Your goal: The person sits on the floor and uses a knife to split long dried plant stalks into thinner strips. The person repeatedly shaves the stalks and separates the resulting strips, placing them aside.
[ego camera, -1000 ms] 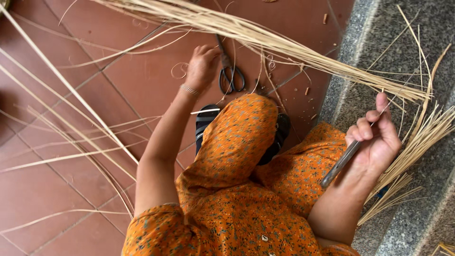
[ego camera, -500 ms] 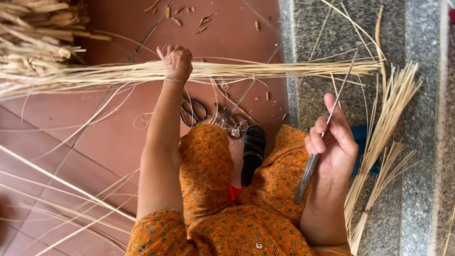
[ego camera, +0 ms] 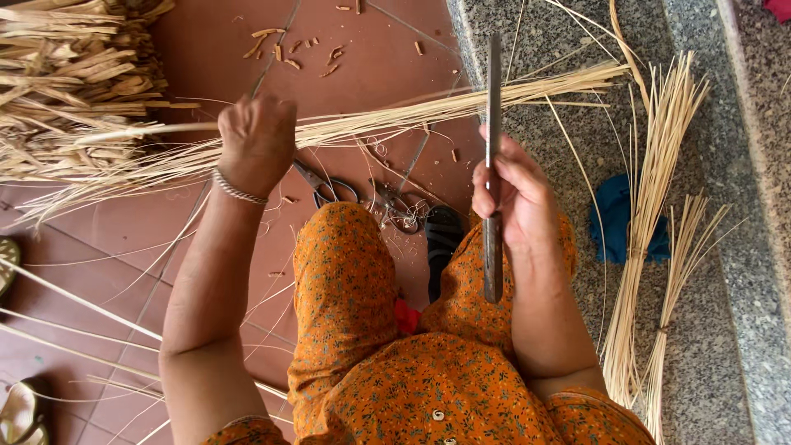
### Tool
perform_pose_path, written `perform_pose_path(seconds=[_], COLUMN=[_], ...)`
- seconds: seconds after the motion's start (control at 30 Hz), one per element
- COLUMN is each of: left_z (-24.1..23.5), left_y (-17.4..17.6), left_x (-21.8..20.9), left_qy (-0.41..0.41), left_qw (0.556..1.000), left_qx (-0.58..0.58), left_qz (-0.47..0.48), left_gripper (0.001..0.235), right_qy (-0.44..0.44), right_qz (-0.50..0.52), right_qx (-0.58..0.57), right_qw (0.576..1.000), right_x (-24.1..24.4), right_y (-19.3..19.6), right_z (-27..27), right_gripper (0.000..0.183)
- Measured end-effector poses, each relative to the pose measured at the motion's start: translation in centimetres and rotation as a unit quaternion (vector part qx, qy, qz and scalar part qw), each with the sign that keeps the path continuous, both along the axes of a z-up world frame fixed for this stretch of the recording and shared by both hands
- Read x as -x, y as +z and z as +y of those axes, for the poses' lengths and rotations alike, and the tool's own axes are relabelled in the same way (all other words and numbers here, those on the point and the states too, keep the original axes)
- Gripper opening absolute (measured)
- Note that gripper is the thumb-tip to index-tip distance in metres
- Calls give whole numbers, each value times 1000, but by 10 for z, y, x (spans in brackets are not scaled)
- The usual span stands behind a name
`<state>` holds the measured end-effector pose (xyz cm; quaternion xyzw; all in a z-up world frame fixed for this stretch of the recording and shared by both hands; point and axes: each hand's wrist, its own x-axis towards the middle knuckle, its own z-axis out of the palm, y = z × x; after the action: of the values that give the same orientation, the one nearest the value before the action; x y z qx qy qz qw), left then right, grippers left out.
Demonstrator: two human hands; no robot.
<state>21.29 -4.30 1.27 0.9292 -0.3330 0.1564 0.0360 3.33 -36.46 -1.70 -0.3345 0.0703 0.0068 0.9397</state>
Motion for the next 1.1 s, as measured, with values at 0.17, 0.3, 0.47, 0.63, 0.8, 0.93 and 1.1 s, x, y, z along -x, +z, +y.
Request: perform_pose_path(seconds=[0.17,0.3,0.47,0.63,0.8,0.93,1.1], left_z=[29,31,19,23,28,33,52], left_y=[26,39,22,4,-4,-3,6], left_x=[58,128,186,207,214,215,217], left_qy=[77,61,43,41,47,45,73], left_qw=[983,884,704,641,707,690,700], left_qx=[150,365,521,553,514,516,470], left_qz=[70,286,481,531,483,505,532], left_gripper=[6,10,11,14,17,17,18], right_qy=[48,185,303,315,318,302,265], right_qz=[37,5,-9,-19,-47,-43,-44], right_qx=[95,105,140,169,158,157,135], right_qw=[994,977,943,934,934,939,954], right_x=[4,3,19,24,23,18,7], right_y=[19,40,49,42,34,30,30], right_z=[24,55,102,117,111,102,90], right_gripper=[46,57,58,39,31,26,23])
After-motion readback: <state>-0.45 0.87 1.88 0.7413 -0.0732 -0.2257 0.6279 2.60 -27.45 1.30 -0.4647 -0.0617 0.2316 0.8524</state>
